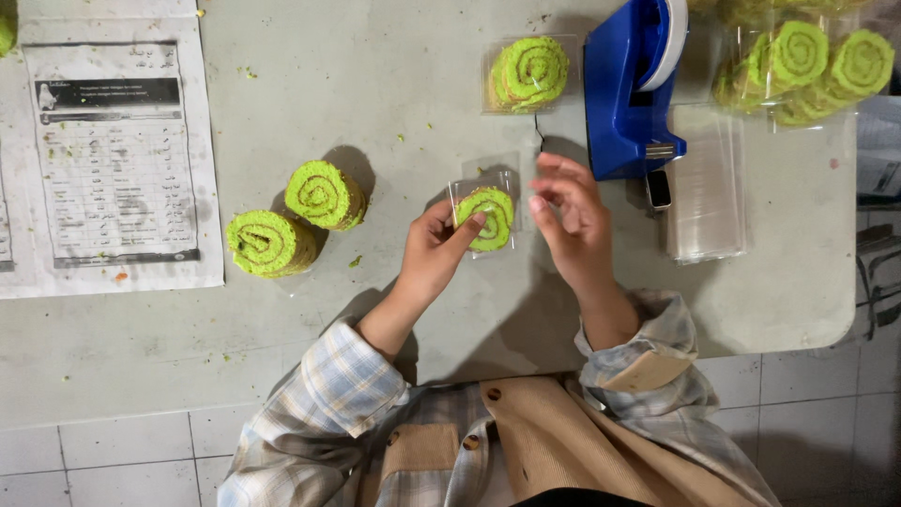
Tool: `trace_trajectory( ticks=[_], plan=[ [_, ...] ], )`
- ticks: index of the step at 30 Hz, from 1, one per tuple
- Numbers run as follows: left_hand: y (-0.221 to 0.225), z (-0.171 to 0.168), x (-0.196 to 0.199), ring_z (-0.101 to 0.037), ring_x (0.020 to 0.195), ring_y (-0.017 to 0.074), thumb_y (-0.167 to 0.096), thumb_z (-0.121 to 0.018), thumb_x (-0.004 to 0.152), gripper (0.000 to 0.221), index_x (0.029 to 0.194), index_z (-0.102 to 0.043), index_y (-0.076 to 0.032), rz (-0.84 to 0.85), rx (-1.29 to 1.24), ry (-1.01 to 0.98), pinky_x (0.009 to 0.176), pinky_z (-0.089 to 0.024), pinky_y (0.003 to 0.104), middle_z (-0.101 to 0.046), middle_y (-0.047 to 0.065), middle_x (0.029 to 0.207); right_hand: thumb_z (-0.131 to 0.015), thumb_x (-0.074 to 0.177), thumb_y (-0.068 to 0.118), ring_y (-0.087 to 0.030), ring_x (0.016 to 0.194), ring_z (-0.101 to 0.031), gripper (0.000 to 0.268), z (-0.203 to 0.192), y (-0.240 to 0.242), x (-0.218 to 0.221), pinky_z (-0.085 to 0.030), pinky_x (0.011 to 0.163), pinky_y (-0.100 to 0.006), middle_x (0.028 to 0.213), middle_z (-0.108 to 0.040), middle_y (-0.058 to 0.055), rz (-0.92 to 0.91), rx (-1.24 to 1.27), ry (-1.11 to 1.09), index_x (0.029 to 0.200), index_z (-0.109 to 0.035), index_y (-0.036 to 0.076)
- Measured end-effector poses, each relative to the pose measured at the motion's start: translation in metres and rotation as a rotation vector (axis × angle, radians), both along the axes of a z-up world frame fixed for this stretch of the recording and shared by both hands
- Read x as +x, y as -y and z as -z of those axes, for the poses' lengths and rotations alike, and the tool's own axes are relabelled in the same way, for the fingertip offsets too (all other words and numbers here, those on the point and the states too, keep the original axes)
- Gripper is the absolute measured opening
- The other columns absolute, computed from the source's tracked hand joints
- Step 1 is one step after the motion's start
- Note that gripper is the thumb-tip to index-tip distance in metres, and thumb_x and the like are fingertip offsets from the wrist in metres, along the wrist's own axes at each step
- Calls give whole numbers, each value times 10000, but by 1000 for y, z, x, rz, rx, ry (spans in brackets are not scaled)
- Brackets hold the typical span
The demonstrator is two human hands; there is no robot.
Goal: The person places green roll cakes into individual plastic bags and uses a blue tape dispenser to seal the bags. They handle the cakes by hand and stack the finished packages on a table.
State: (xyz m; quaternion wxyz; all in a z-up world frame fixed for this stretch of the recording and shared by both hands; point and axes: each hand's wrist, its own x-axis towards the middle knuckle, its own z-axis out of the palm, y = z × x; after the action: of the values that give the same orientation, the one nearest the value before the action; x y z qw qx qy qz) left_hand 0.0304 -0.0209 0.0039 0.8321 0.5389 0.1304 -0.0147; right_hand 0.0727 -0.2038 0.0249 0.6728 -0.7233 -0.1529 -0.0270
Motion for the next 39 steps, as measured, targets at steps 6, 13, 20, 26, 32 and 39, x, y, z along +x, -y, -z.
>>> trace_trajectory(
  ticks=[6,13,20,26,32,39],
  plan=[
    [-1,-8,2,-624,709,91,-95,-755,924,214,1073,-707,52,-16,9,-5,631,-563,227,-663,66,769,-725,962,234,-401,1566,-174,131,-11,-4,-7,-377,1155,-462,1592,-411,-176,-169,-67,-58,976,-758,107],
    [-1,-11,1,-626,707,85,-88,-755,923,206,1073,-710,46,-15,-4,1,626,-562,220,-667,66,770,-723,959,189,-393,1575,-120,137,-11,-6,-7,-394,1155,-455,1656,-332,-152,-189,-201,-69,1017,-784,81],
    [-1,-22,2,-586,708,59,-95,-759,921,173,1036,-715,28,-11,-1,-10,630,-528,207,-650,40,756,-757,937,139,-328,1560,-145,99,-11,-6,-6,-403,1140,-400,1662,-324,-118,-164,-251,-50,1027,-782,107],
    [-1,-30,4,-585,700,65,-91,-750,927,148,1014,-717,24,1,5,-9,630,-522,212,-659,44,749,-790,914,125,-294,1545,-141,105,-12,-7,-8,-392,1129,-344,1661,-308,-98,-133,-316,-10,1019,-781,122],
    [0,-20,1,-617,739,88,-75,-746,935,196,1082,-710,49,6,14,43,688,-556,236,-685,65,795,-819,899,123,-302,1513,-192,128,-18,-10,-10,-410,1096,-371,1666,-284,-89,-76,-390,97,1018,-777,149],
    [4,-22,1,-625,753,97,-75,-758,925,230,1105,-702,57,-12,0,36,708,-567,259,-694,89,807,-857,900,178,-341,1492,-174,145,-22,-9,-9,-395,1080,-407,1678,-226,-101,-5,-515,205,1027,-788,187]
  ],
)
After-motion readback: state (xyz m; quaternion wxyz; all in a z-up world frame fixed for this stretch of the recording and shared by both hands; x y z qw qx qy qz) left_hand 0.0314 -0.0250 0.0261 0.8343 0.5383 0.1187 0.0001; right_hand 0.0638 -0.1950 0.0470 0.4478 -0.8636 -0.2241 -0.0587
